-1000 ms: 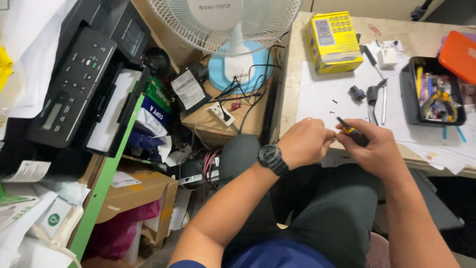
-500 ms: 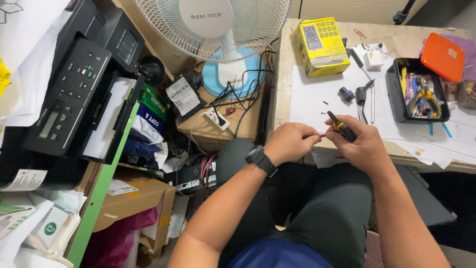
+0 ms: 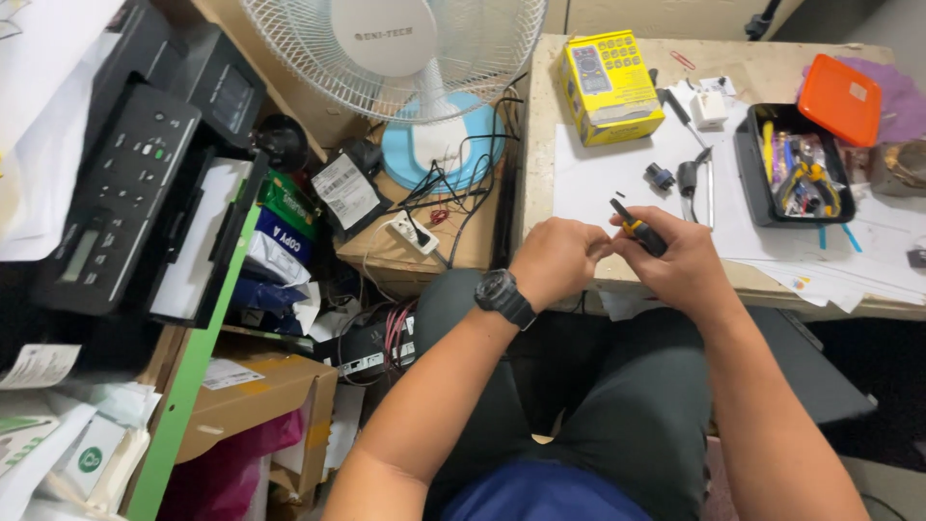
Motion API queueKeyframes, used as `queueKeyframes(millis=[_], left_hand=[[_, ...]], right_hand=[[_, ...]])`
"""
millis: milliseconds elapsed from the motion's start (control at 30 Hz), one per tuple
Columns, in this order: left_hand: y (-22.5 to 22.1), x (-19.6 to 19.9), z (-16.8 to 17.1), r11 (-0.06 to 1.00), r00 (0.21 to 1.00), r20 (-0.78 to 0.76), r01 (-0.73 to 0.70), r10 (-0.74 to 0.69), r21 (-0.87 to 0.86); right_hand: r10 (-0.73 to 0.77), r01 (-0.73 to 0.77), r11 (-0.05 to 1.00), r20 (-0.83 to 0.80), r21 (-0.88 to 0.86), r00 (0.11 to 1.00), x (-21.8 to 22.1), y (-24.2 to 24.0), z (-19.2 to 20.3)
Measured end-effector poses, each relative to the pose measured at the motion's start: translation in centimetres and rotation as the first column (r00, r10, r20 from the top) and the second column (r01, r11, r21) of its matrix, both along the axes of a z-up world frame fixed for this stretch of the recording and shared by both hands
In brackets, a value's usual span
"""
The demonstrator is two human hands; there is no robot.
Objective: Stripping insulation from electrical wires and twisting the copper strands
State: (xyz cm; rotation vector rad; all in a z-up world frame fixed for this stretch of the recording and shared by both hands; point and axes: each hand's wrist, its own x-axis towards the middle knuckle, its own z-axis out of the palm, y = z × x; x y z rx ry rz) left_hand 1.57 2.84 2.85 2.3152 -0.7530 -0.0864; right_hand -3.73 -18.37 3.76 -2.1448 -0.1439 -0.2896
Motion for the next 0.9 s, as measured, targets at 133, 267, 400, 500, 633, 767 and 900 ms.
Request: queueKeyframes(millis=[133,267,400,500,633,767,900], left_hand=[[0.3,0.5,-0.8,0.985,0.995,-0.088,-0.053,0.039,-0.162],[0.6,1.0,-1.7,0.837,0.901,-0.432,-0.201,-0.046,-0.508],[-0.6,1.3,-3.0,0.639,0.732,-0.607,-0.313,-0.310,-0.703],[-1.9,1.0,-2.9,0.584,0.661,-0.646,-0.368,-0.383,-0.723],[-1.7,0.1,-1.3,0.597,0.618,-0.684,-0.398,-0.387,-0.697],[-2.1,-0.1,-1.9,0.594,0.587,-0.698,-0.408,-0.412,-0.694],[-2.4,-0.1,-3.0,0.603,0.570,-0.713,-0.418,-0.409,-0.680]], right_hand=[[-0.040,0.040,0.996,-0.001,0.078,0.999,-0.8,-0.3,0.3],[-0.054,0.057,0.980,-0.020,0.192,0.998,-2.7,-1.5,-0.3],[0.013,-0.011,0.993,-0.014,0.114,1.000,-4.2,-1.1,-1.5],[-0.009,0.007,0.993,0.020,0.118,1.000,-4.3,0.0,-1.2],[-0.047,0.045,0.995,0.023,0.090,0.999,-4.1,-0.7,-0.9],[-0.040,0.039,0.998,0.021,0.052,0.999,-3.9,-0.3,0.2],[-0.017,0.016,1.000,0.047,0.016,0.999,-3.7,0.2,0.7]])
